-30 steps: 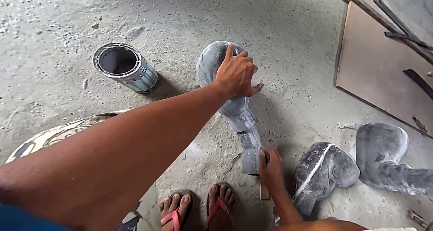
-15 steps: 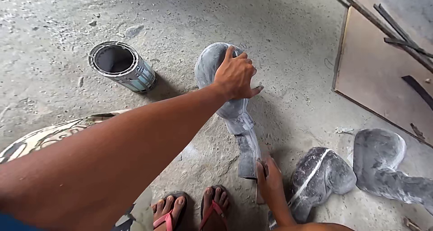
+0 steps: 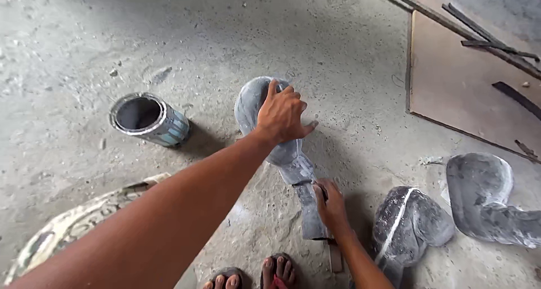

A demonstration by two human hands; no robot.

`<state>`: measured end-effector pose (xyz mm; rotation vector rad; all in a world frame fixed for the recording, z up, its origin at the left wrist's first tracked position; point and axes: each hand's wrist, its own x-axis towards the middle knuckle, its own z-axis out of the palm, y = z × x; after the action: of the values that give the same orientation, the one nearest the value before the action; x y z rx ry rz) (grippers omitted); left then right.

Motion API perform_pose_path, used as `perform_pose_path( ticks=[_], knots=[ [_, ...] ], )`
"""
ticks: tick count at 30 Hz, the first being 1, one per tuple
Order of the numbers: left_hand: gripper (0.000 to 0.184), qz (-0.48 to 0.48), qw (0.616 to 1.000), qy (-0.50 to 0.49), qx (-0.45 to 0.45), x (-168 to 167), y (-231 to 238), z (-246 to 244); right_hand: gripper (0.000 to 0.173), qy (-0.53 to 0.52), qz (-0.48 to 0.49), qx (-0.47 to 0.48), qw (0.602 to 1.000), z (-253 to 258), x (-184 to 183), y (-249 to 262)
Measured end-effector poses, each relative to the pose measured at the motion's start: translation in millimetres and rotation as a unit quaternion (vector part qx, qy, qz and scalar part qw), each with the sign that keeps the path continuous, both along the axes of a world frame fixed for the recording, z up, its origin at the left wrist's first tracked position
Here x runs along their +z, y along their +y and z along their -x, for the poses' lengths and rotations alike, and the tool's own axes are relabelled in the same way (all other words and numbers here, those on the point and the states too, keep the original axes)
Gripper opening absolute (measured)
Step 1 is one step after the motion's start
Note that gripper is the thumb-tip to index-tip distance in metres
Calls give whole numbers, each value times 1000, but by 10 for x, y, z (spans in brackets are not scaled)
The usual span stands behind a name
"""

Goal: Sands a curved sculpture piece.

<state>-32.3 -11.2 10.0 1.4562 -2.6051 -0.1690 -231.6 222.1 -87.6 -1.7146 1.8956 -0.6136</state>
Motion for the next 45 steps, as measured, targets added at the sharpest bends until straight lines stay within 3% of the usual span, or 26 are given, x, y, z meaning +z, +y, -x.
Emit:
perform_pose_path(
  ticks=[5,10,15,19,24,28,34,39,45],
  knots=[
    [65,17,1000,13,9,-19,26,-97,33,-5,-18,27,999,79,27,264],
    [63,22,1000,7,8,-38,53,-60,31,-18,35,18,999,-118,-69,-127],
    [62,30,999,11,10,-37,75,-89,32,-10,42,14,999,27,-68,240],
    [62,27,1000,12,1,-40,83,-98,33,-24,33,20,999,-130,-28,-104],
    [62,46,998,40,3,-68,147,-144,30,-43,8,20,999,90,-27,297],
    [63,37,999,27,3,-73,146,-139,27,-46,27,-8,999,-69,-61,-59],
    [64,34,999,24,7,-54,59,-91,30,-15,20,2,1000,81,-9,136],
    [65,33,999,23,2,-60,58,-99,26,-16,38,29,999,-82,-11,-153],
    [65,34,999,25,10,-54,76,-116,29,16,38,41,998,83,8,89]
  ],
)
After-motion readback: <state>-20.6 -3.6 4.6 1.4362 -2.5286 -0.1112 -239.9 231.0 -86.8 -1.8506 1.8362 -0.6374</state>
